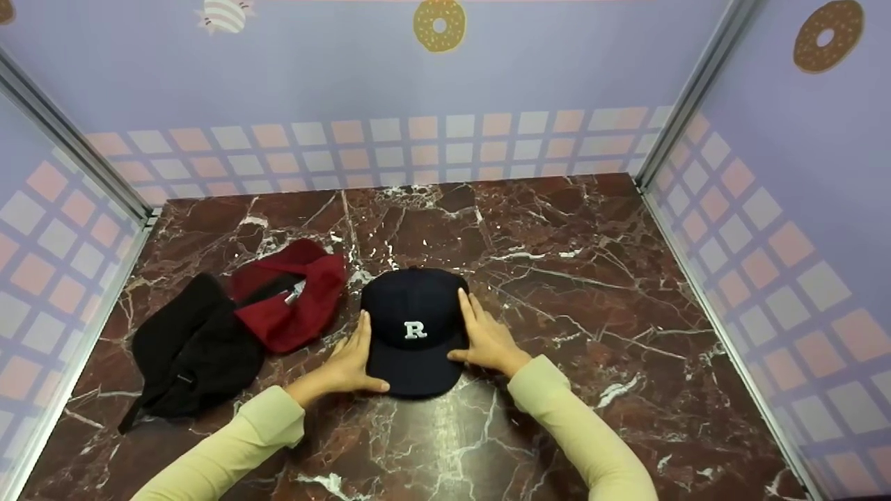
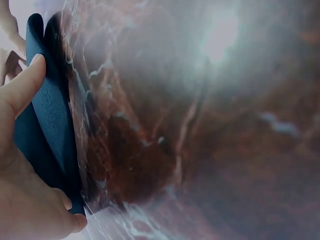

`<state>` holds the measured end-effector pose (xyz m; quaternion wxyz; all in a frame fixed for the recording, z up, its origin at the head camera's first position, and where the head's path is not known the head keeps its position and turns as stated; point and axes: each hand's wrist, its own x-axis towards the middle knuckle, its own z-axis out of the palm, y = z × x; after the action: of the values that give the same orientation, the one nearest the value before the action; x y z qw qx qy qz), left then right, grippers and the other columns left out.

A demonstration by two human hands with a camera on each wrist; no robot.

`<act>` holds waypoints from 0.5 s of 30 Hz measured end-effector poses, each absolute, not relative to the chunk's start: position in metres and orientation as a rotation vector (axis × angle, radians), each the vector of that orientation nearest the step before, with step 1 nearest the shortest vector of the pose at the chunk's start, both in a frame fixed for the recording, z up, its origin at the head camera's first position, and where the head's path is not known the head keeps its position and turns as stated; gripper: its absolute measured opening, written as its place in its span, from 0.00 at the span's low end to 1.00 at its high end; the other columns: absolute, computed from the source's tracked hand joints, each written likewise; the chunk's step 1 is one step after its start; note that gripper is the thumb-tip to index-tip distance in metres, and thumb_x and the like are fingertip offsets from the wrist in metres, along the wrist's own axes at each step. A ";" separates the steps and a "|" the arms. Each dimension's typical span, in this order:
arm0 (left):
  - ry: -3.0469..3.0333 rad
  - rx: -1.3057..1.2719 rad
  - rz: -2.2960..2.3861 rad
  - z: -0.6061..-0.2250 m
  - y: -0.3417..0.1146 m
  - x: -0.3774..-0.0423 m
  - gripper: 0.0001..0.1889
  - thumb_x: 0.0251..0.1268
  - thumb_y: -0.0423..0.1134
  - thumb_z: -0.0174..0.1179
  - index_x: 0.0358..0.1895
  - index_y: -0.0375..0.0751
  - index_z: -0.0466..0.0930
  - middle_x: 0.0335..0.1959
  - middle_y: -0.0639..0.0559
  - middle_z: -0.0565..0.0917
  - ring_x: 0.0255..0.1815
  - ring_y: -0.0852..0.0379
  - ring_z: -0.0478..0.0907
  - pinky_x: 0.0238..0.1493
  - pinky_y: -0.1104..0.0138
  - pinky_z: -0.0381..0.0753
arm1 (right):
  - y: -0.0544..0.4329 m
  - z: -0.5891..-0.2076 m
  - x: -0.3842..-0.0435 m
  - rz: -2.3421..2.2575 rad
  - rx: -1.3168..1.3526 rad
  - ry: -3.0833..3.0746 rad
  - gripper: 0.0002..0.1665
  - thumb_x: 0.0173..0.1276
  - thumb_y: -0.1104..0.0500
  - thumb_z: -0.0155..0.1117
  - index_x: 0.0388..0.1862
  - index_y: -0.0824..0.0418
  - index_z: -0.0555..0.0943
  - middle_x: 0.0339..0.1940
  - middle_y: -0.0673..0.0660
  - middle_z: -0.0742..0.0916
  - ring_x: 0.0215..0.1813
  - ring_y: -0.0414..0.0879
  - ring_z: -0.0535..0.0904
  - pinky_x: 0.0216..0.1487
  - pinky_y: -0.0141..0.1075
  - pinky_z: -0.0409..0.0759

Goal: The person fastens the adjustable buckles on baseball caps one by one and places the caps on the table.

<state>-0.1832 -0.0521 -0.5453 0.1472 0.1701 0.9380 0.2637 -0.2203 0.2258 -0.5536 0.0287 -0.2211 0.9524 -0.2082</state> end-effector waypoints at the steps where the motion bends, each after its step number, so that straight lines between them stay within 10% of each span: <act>1: 2.700 0.493 0.753 -0.545 -0.052 -0.185 0.67 0.32 0.53 0.71 0.67 0.34 0.26 0.69 0.39 0.29 0.71 0.46 0.37 0.63 0.44 0.47 | 0.226 -0.554 -0.221 -0.645 -0.677 2.943 0.68 0.42 0.40 0.69 0.70 0.57 0.37 0.70 0.62 0.56 0.64 0.59 0.61 0.51 0.53 0.70; 15: 2.714 0.404 0.676 -0.548 -0.036 -0.216 0.54 0.49 0.52 0.61 0.68 0.35 0.31 0.71 0.43 0.38 0.71 0.45 0.38 0.66 0.49 0.44 | 0.222 -0.556 -0.237 -0.610 -0.567 3.066 0.48 0.56 0.49 0.61 0.69 0.60 0.49 0.65 0.63 0.66 0.58 0.60 0.68 0.47 0.53 0.72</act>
<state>-0.2155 -0.0365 -0.5478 0.1573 0.1411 0.9484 0.2363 -0.2366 0.2223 -0.5563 -0.0175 -0.1783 0.9649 -0.1919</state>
